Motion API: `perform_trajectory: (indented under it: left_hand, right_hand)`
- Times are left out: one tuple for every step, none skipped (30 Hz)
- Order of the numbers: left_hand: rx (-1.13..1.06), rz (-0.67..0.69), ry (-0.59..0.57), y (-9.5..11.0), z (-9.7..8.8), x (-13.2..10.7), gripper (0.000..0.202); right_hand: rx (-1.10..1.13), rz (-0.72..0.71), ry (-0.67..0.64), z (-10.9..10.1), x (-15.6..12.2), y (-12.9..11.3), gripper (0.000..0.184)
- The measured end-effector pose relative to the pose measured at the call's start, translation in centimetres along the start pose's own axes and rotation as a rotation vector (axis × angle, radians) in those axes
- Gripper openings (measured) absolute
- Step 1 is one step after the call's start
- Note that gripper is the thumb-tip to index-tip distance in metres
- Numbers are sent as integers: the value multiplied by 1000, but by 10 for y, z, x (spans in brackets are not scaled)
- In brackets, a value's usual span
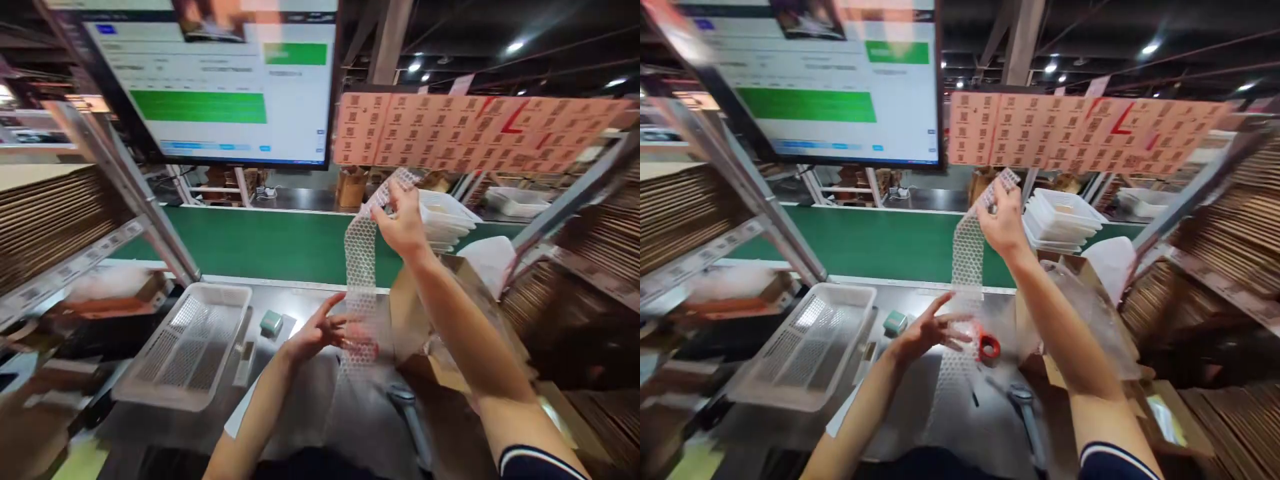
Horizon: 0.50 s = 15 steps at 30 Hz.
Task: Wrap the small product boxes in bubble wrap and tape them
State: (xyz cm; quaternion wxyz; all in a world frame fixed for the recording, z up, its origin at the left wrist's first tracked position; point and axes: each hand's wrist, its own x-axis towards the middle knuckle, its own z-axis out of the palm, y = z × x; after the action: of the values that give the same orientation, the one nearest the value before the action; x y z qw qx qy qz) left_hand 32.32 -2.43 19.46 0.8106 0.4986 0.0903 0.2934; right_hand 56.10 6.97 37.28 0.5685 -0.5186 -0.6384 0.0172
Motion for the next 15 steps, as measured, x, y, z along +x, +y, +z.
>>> perform_trajectory:
  left_hand:
    - [4, -62, 40, -7, -7, -16, 122]
    - [6, -113, 93, -14, -14, -32, 113]
    - [1, -154, 151, -22, -19, -46, 103]
    - [-9, -182, 211, -31, -23, -60, 93]
    - [-22, -201, 267, -39, -27, -71, 88]
    - [-32, -221, 318, -48, -29, -81, 86]
    - [-31, -244, 362, -57, -31, -89, 87]
    - [-17, -268, 399, -66, -33, -95, 89]
    - [12, -294, 423, -74, -35, -99, 91]
    - [52, -317, 437, -83, -37, -100, 89]
    - [99, -344, 446, -92, -40, -100, 81]
    - [148, -371, 468, -100, -43, -97, 69]
    - [197, -388, 509, -108, -46, -92, 57]
    - [246, -395, 567, -114, -48, -84, 48]
    - [296, -391, 630, -120, -50, -76, 43]
  right_hand:
    - [-93, -28, -63, 23, -5, 14, 59]
    - [-148, -40, -137, 45, -12, 28, 55]
    - [-170, -33, -208, 65, -21, 39, 50]
    - [-173, -10, -268, 82, -31, 48, 46]
    - [-167, 30, -312, 97, -42, 53, 44]
    - [-146, 91, -348, 109, -56, 54, 44]
    - [-103, 172, -378, 118, -72, 51, 46]
    - [-29, 266, -406, 125, -90, 44, 50]
    - [73, 367, -431, 129, -110, 35, 55]
    - [217, 464, -444, 131, -132, 25, 60]
    - [361, 523, -455, 131, -154, 15, 64]
    - [463, 565, -456, 127, -177, 7, 66]
    - [517, 580, -445, 120, -200, -1, 67]
    - [538, 572, -419, 109, -222, -7, 66]
    - [544, 566, -380, 96, -244, -11, 64]
